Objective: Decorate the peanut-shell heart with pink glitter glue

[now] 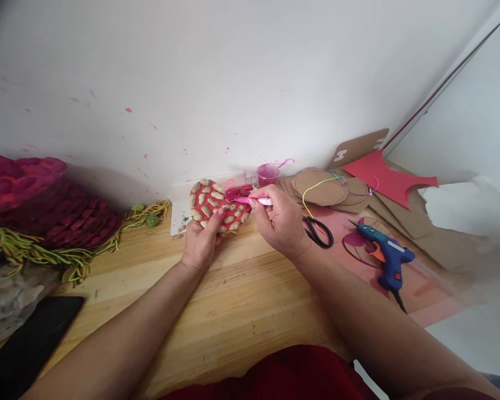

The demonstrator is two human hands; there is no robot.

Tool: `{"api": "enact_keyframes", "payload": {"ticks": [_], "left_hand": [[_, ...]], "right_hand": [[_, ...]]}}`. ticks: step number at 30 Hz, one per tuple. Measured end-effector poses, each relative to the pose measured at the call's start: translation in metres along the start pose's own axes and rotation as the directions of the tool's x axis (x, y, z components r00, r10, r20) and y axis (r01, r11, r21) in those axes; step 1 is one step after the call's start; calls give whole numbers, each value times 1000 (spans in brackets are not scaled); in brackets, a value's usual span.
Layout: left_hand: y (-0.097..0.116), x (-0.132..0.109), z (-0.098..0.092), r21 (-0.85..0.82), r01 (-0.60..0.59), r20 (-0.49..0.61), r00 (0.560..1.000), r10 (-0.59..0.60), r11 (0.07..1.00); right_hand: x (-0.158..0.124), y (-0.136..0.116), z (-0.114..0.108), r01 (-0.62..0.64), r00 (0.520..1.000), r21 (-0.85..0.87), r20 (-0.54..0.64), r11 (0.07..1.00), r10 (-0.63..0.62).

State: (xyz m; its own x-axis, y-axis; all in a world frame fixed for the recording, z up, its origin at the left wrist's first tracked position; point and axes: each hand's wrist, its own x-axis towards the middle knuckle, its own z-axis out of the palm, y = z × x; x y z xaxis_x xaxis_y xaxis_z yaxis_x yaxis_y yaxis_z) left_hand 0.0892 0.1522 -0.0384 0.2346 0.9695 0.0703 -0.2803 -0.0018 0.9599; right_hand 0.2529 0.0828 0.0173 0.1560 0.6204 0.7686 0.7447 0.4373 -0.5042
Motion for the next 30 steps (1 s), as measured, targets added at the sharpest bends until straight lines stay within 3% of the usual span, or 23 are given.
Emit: {"api": "enact_keyframes", "payload": {"ticks": [20,24,30], "left_hand": [[6,-1,4,-19,-10,-2,1000,10,1000],[6,-3,2,101,-44,38,998,40,994],[7,-5,0,209,-119,65,992,108,971]], "right_hand": [[0,1,0,20,1000,-10,9,1000,-20],[0,-1,0,47,999,-2,11,999,-46],[2,-6,0,169,984,-118,72,978,-161]]}}
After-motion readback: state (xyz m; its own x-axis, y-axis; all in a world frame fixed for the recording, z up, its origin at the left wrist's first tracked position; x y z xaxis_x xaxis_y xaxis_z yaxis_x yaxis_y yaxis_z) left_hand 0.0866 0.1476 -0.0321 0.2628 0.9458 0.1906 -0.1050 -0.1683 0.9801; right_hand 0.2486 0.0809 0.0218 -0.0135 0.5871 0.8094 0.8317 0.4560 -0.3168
